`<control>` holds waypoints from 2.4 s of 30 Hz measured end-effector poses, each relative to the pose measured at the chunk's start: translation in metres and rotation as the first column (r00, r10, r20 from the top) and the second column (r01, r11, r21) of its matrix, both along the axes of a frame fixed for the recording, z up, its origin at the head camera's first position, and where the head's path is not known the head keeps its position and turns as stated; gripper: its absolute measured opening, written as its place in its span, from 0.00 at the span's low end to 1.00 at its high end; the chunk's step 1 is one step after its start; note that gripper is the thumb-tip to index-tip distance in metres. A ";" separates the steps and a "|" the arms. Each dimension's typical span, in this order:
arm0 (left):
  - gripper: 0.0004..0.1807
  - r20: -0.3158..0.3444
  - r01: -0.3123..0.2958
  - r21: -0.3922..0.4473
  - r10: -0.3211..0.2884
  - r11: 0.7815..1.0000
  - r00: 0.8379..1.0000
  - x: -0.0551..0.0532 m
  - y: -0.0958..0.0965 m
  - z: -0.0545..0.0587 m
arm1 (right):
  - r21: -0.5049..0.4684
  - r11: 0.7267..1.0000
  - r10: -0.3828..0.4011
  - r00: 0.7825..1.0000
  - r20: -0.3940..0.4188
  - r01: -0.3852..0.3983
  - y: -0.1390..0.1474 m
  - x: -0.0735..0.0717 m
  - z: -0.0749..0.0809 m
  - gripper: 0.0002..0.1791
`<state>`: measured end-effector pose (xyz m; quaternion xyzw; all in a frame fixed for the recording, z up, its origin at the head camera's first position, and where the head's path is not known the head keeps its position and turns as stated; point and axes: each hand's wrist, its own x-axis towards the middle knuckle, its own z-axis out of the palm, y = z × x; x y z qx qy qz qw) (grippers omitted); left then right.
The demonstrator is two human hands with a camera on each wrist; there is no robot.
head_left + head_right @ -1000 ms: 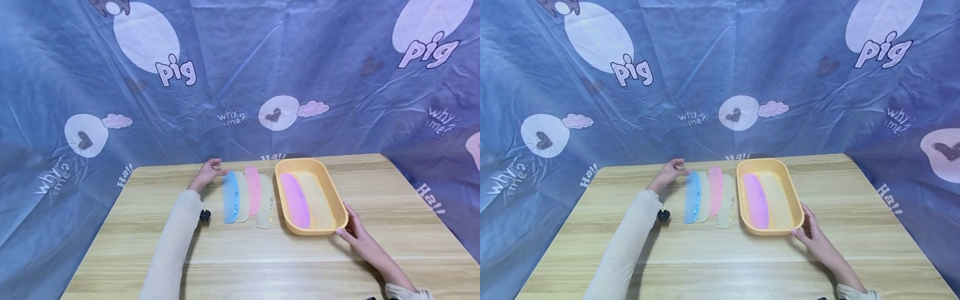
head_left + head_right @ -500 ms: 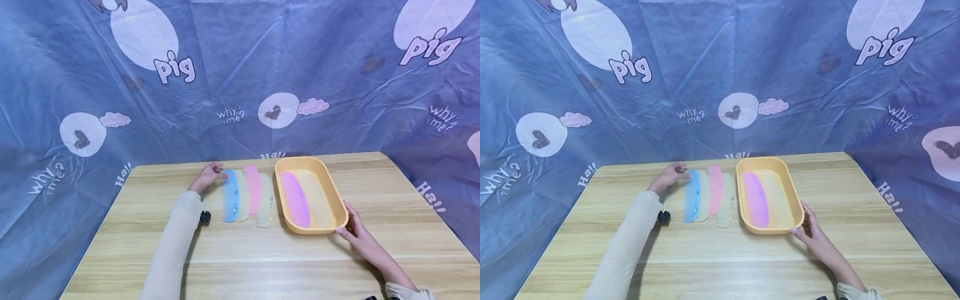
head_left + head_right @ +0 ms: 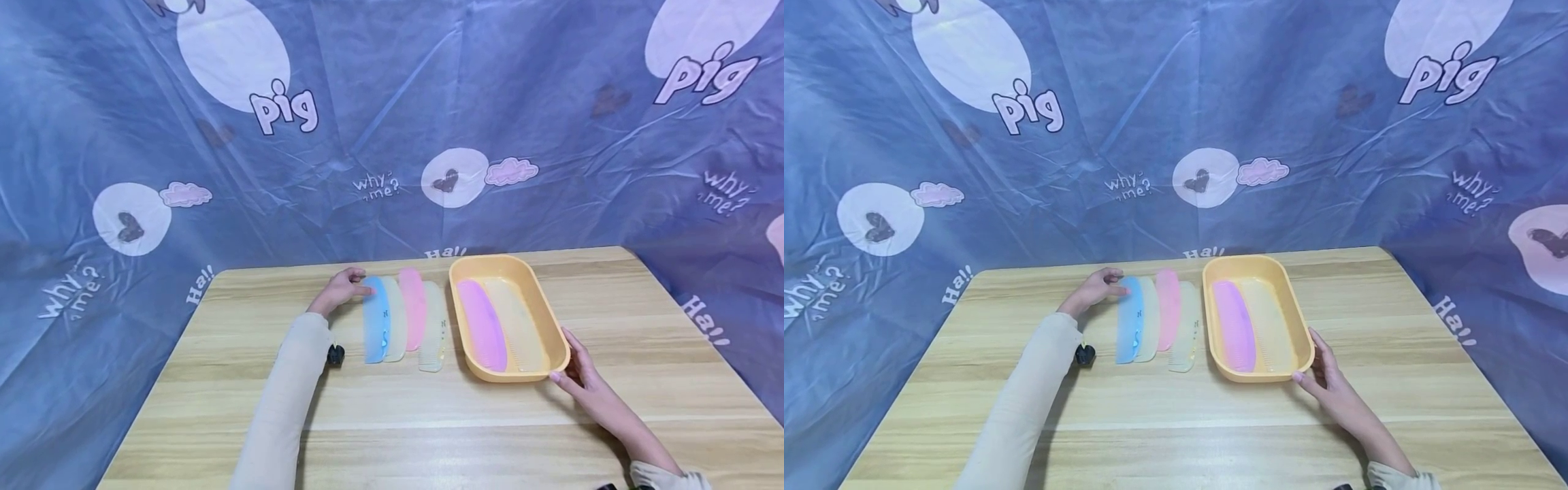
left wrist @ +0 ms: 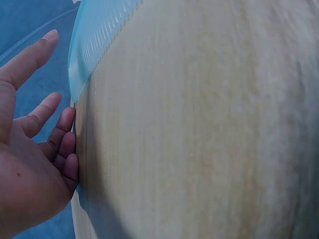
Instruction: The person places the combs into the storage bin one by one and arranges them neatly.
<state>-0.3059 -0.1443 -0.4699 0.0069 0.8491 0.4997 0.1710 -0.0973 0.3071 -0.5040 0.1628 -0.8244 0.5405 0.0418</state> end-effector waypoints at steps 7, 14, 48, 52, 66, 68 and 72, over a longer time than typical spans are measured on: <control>0.37 -0.050 0.027 -0.072 -0.031 0.997 0.998 -0.001 0.000 -0.003 | -0.011 1.000 0.005 1.000 -0.030 -0.005 -0.001 0.000 -0.002 0.45; 0.37 -0.074 0.033 -0.164 -0.046 0.986 0.996 0.001 0.000 -0.002 | -0.024 1.000 0.015 1.000 -0.028 -0.015 0.000 0.000 -0.002 0.45; 0.35 -0.063 0.024 -0.241 -0.040 0.970 0.997 0.003 0.003 0.002 | -0.016 1.000 0.009 1.000 -0.027 -0.009 -0.001 -0.001 -0.003 0.45; 0.34 -0.056 0.031 -0.253 -0.046 0.967 0.997 0.003 0.003 0.001 | -0.014 1.000 0.010 1.000 -0.027 -0.010 -0.001 -0.001 -0.003 0.45; 0.34 -0.059 0.083 -0.277 -0.103 0.957 0.993 0.006 0.003 0.002 | -0.025 0.999 0.021 0.999 -0.045 -0.022 -0.001 0.000 -0.004 0.45; 0.34 -0.066 0.085 -0.284 -0.108 0.955 0.992 0.005 0.003 0.001 | -0.028 0.999 0.024 0.998 -0.053 -0.026 -0.001 0.000 -0.004 0.45; 0.34 -0.065 0.077 -0.290 -0.100 0.954 0.993 0.006 0.005 0.000 | -0.028 0.999 0.031 0.998 -0.053 -0.032 0.000 -0.001 -0.004 0.45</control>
